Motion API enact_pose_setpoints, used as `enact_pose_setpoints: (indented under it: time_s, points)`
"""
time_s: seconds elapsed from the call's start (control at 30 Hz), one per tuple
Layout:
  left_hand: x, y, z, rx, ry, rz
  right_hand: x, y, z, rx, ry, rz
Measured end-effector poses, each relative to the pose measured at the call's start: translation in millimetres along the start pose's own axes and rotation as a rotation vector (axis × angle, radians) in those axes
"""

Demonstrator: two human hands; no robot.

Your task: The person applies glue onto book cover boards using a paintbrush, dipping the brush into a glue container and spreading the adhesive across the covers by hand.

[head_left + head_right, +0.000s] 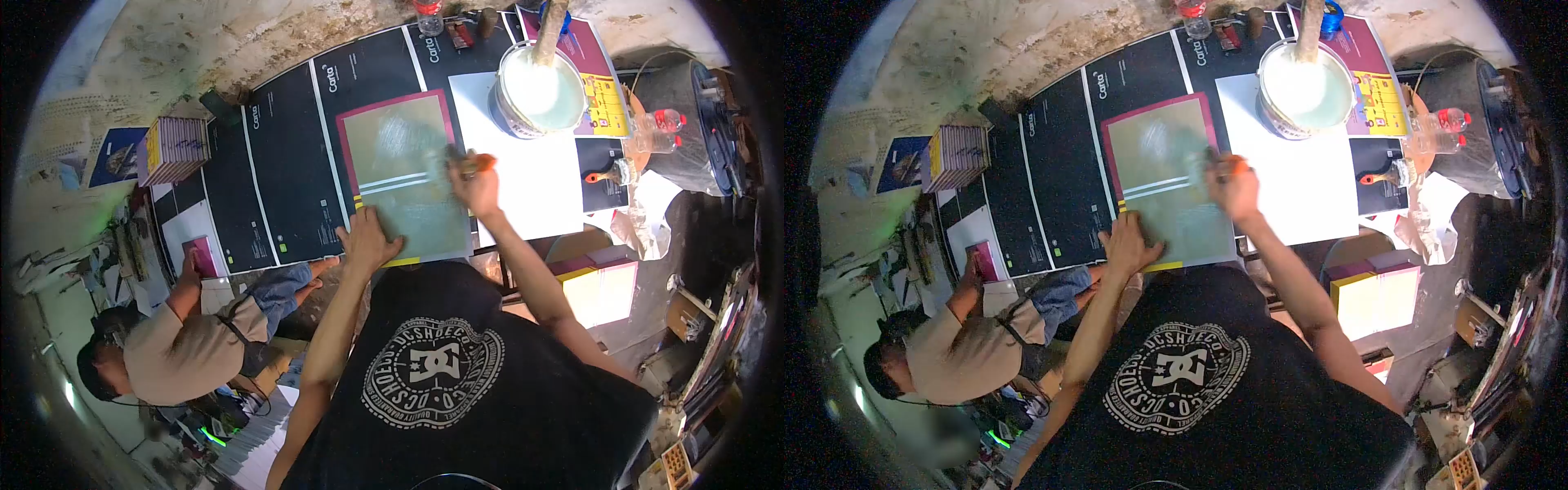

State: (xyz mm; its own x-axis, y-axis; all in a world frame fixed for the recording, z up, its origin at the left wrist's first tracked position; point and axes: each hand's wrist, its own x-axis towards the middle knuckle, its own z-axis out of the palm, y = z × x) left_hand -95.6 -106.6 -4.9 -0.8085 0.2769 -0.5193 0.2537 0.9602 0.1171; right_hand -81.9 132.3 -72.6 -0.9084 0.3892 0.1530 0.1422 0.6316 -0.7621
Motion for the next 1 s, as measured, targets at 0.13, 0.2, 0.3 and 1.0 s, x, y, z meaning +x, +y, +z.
enact_pose_setpoints:
  time_s: [0.13,0.2,0.3,1.0]
  points:
    - [-2.8,-1.0,-4.0,-0.033,0.056,0.008,3.9,23.7,-69.8,-0.042,0.148,0.088]
    - [-9.4,-2.3,-5.2,-0.090,0.083,0.022,23.2,31.4,-99.3,0.135,0.162,0.121]
    - [-20.2,17.4,10.2,-0.213,0.229,0.176,68.1,-20.4,-107.6,0.209,0.135,-0.016]
    - [-42.0,46.7,30.8,-0.256,0.058,0.059,265.3,-96.2,105.8,-0.210,-0.750,-0.758]
